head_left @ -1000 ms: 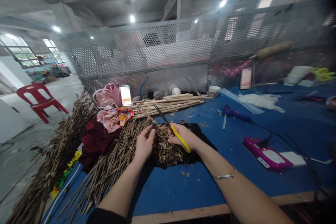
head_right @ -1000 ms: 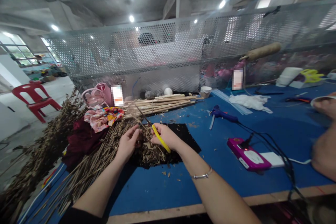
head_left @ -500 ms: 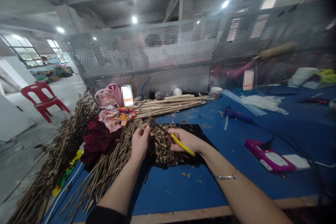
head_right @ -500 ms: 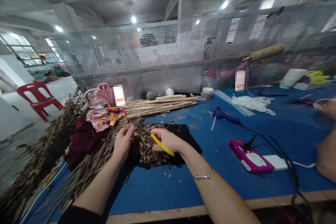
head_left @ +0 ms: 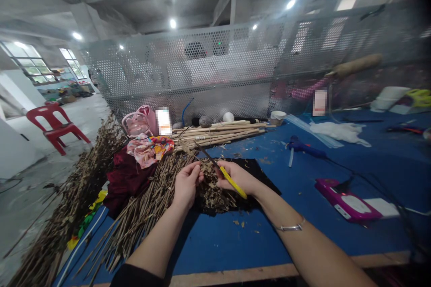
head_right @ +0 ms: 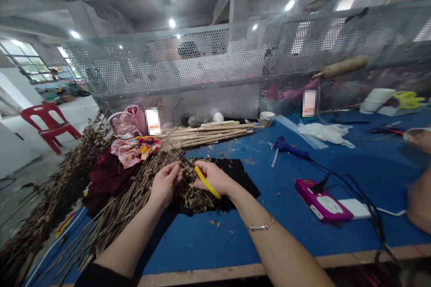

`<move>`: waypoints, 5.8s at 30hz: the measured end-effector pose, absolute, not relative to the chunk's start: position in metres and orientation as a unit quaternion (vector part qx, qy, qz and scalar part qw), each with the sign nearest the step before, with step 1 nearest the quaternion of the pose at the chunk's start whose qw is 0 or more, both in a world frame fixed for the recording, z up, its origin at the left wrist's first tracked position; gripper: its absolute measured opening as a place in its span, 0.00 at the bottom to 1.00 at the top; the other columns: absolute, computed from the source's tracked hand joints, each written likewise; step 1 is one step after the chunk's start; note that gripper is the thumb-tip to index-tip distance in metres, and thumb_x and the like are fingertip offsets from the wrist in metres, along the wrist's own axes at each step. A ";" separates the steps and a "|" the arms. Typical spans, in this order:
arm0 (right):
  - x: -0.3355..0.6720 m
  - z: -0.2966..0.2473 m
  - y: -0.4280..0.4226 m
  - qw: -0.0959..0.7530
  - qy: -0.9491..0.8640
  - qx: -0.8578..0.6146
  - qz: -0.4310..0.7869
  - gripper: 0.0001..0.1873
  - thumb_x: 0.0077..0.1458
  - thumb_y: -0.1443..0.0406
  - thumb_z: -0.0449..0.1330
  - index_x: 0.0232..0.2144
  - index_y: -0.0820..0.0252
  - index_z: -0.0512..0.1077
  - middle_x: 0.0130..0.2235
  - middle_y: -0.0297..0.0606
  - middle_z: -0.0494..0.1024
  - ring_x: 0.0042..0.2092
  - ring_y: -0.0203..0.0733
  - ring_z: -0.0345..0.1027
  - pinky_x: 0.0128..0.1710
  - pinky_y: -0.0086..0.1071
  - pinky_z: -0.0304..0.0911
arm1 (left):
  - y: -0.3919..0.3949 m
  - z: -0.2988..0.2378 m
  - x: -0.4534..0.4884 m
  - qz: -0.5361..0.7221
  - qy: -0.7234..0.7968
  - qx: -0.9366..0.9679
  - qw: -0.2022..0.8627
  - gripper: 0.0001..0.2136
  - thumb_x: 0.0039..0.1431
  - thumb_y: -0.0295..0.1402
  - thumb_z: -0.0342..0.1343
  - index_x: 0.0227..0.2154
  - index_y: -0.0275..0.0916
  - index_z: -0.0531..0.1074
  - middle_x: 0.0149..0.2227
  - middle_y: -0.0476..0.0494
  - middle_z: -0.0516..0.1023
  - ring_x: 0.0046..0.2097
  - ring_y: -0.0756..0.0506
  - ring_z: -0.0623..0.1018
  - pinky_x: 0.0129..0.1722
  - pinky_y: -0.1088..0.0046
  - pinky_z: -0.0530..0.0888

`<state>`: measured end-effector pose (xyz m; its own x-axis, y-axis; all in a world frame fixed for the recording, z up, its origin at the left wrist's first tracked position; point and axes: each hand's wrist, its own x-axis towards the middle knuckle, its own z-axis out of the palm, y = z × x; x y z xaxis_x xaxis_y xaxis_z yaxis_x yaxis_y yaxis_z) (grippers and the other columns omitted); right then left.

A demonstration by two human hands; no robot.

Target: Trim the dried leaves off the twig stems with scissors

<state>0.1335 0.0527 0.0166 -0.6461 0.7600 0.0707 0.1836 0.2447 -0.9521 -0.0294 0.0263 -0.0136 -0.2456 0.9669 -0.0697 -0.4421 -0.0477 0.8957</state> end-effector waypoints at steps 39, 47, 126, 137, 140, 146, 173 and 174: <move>0.178 0.037 0.062 0.237 -0.676 -0.281 0.639 0.12 0.31 0.71 0.55 0.24 0.60 0.59 0.23 0.26 0.61 0.23 0.30 0.55 0.24 0.25 0.52 | 0.032 -0.012 -0.045 0.581 0.499 0.383 0.516 0.17 0.45 0.45 0.58 0.28 0.34 0.68 0.25 0.48 0.73 0.21 0.55 0.70 0.16 0.83 0.65; 0.179 0.019 0.072 0.203 -0.647 -0.260 0.688 0.13 0.31 0.69 0.57 0.24 0.60 0.58 0.20 0.25 0.61 0.19 0.27 0.51 0.18 0.23 0.47 | 0.029 -0.001 -0.044 0.640 0.383 0.312 0.588 0.18 0.38 0.39 0.65 0.31 0.36 0.67 0.24 0.53 0.68 0.22 0.59 0.67 0.15 0.89 0.62; 0.206 0.019 0.082 0.200 -0.647 -0.283 0.679 0.13 0.34 0.68 0.58 0.25 0.60 0.58 0.22 0.25 0.59 0.18 0.24 0.48 0.14 0.20 0.43 | 0.030 0.002 -0.052 0.649 0.400 0.253 0.595 0.13 0.44 0.37 0.54 0.33 0.35 0.68 0.26 0.48 0.73 0.22 0.55 0.71 0.17 0.83 0.66; 0.208 0.017 0.088 0.279 -0.617 -0.285 0.678 0.14 0.34 0.67 0.59 0.27 0.59 0.58 0.20 0.25 0.60 0.18 0.26 0.49 0.15 0.22 0.41 | 0.028 -0.008 -0.051 0.526 0.547 0.534 0.372 0.10 0.47 0.39 0.57 0.27 0.36 0.73 0.15 0.51 0.69 0.17 0.53 0.67 0.17 0.80 0.63; 0.210 0.017 0.090 0.296 -0.611 -0.281 0.678 0.15 0.35 0.67 0.59 0.27 0.59 0.57 0.20 0.25 0.60 0.18 0.26 0.49 0.16 0.22 0.41 | 0.026 -0.007 -0.051 0.509 0.536 0.555 0.382 0.12 0.49 0.41 0.54 0.26 0.36 0.72 0.17 0.50 0.69 0.18 0.52 0.68 0.17 0.80 0.64; 0.217 0.020 0.089 0.282 -0.633 -0.308 0.652 0.14 0.36 0.67 0.58 0.27 0.60 0.58 0.20 0.26 0.60 0.19 0.27 0.50 0.17 0.22 0.42 | 0.025 -0.005 -0.051 0.476 0.540 0.577 0.385 0.13 0.50 0.43 0.52 0.26 0.37 0.72 0.17 0.51 0.68 0.16 0.53 0.64 0.14 0.80 0.60; 0.207 0.012 0.094 0.343 -0.618 -0.289 0.646 0.15 0.37 0.66 0.60 0.26 0.58 0.57 0.19 0.25 0.60 0.18 0.27 0.50 0.16 0.23 0.41 | 0.035 -0.025 -0.052 0.449 0.563 0.672 0.172 0.17 0.52 0.38 0.54 0.44 0.37 0.70 0.42 0.39 0.75 0.44 0.44 0.73 0.47 0.67 0.67; 0.205 0.011 0.095 0.349 -0.614 -0.287 0.647 0.15 0.37 0.66 0.60 0.26 0.58 0.57 0.20 0.25 0.60 0.18 0.27 0.50 0.16 0.23 0.42 | 0.036 -0.026 -0.052 0.451 0.561 0.673 0.174 0.21 0.51 0.39 0.55 0.48 0.36 0.67 0.44 0.39 0.74 0.45 0.43 0.73 0.48 0.66 0.66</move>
<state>0.2054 0.0952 0.0113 -0.5918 0.8039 0.0586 -0.0997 -0.0009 -0.9950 -0.0516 0.0356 -0.0256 -0.0349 0.9106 0.4117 0.5979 -0.3111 0.7388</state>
